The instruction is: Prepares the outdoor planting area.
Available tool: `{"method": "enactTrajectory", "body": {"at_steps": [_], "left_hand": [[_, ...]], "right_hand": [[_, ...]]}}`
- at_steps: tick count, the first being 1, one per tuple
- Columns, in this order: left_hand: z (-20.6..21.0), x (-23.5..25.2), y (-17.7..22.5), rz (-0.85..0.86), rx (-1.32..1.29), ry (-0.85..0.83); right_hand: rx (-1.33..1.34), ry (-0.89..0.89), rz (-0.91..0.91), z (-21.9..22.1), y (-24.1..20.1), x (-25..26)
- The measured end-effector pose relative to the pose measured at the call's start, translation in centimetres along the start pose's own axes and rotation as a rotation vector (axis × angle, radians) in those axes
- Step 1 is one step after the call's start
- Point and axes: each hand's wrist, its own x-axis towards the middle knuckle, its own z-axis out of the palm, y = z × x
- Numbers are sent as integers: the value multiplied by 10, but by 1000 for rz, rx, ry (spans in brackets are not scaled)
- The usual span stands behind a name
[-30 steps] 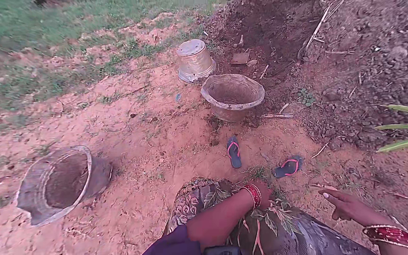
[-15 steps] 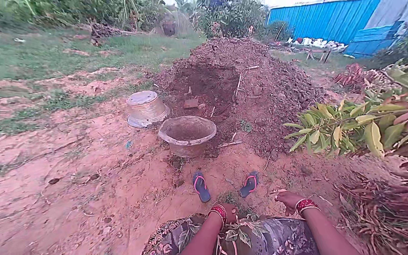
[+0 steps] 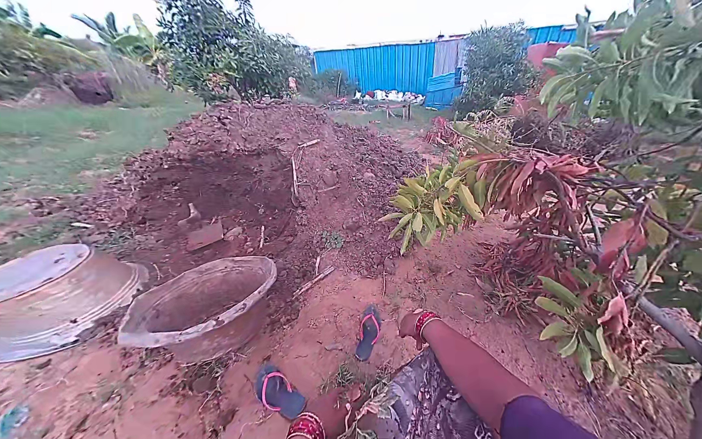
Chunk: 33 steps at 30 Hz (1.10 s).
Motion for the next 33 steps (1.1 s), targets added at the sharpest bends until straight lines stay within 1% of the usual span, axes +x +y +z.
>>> {"method": "enactTrajectory", "body": {"at_steps": [7, 10, 17, 22, 29, 33], "left_hand": [[1, 5, 5, -10, 26, -7], [3, 8, 3, -13, 7, 2], [4, 7, 4, -37, -2, 1], [4, 6, 4, -32, 19, -4], [4, 6, 2, -24, 8, 1], [4, 5, 4, -35, 15, 0]], "right_hand": [[46, 8, 38, 0, 7, 7], [96, -3, 50, 0, 10, 8], [124, -1, 73, 0, 10, 13], [115, -3, 63, 1, 12, 19], [111, -11, 59, 0, 11, 14], [152, -16, 72, 0, 10, 16]]}}
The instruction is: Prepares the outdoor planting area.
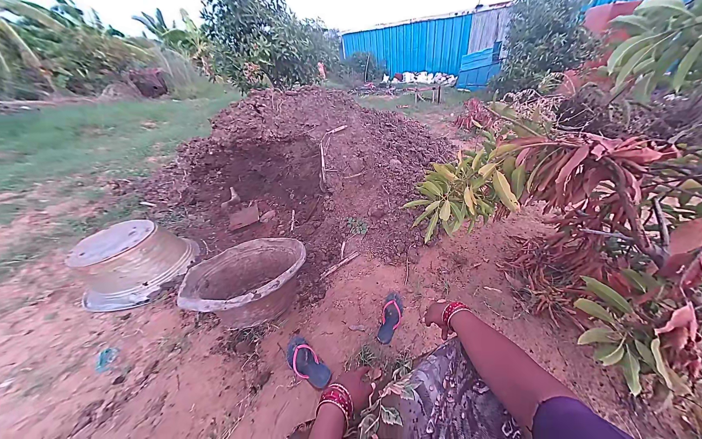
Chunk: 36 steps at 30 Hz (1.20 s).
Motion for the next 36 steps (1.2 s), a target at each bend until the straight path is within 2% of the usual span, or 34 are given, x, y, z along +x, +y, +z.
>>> {"method": "enactTrajectory", "body": {"at_steps": [36], "left_hand": [[-1, -1, 3, -5, 21, -27]], "right_hand": [[-9, 2, -19, -2, 3, 3]]}}
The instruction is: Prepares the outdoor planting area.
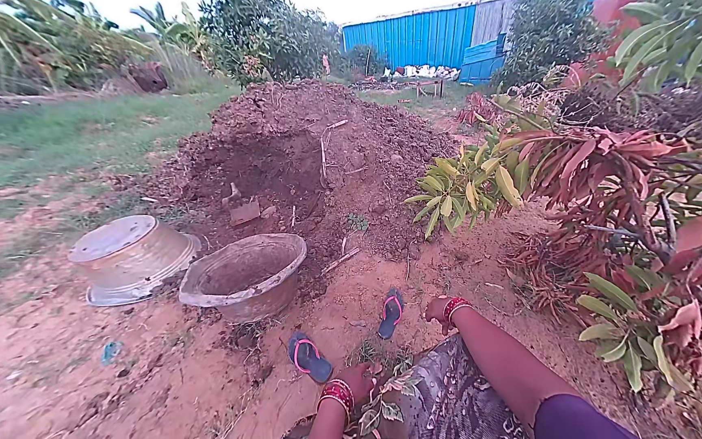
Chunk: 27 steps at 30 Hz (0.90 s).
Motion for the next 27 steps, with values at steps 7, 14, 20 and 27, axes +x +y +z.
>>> {"method": "enactTrajectory", "body": {"at_steps": [7, 14, 20, 27], "left_hand": [[1, 0, 0, 6, -2, 5], [2, -2, 3, 11, -5, 0], [2, -1, 3, 8, -4, -2], [1, -1, 3, 13, -9, 3]], "right_hand": [[3, 0, 6, 0, -2, -5], [-29, 0, 0, -1, 0, -1], [0, -6, 14, -1, -4, -8], [17, -7, 16, -2, -2, -4]]}}
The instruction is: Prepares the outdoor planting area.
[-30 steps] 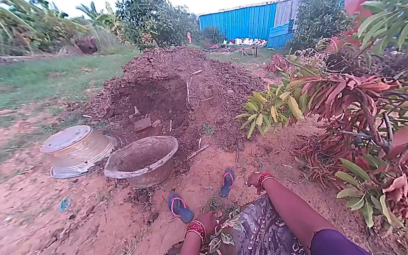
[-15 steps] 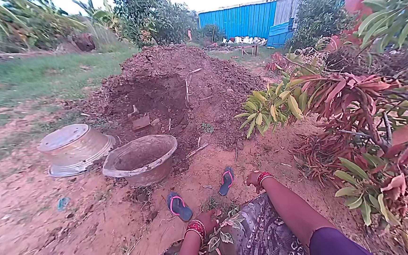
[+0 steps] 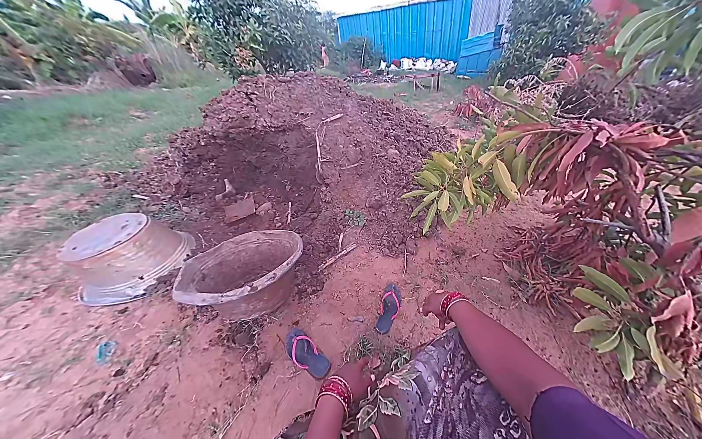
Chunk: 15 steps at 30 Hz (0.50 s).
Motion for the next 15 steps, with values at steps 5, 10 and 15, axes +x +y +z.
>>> {"method": "enactTrajectory", "body": {"at_steps": [5, 10, 15], "left_hand": [[1, 4, -2, -15, 31, -4], [0, 2, -1, -15, 17, -7], [1, 2, -1, -16, 3, 0]], "right_hand": [[-8, 1, -9, 0, 1, 2], [37, 3, 1, 0, 1, 2], [40, 3, -3, 0, 2, 4]]}}
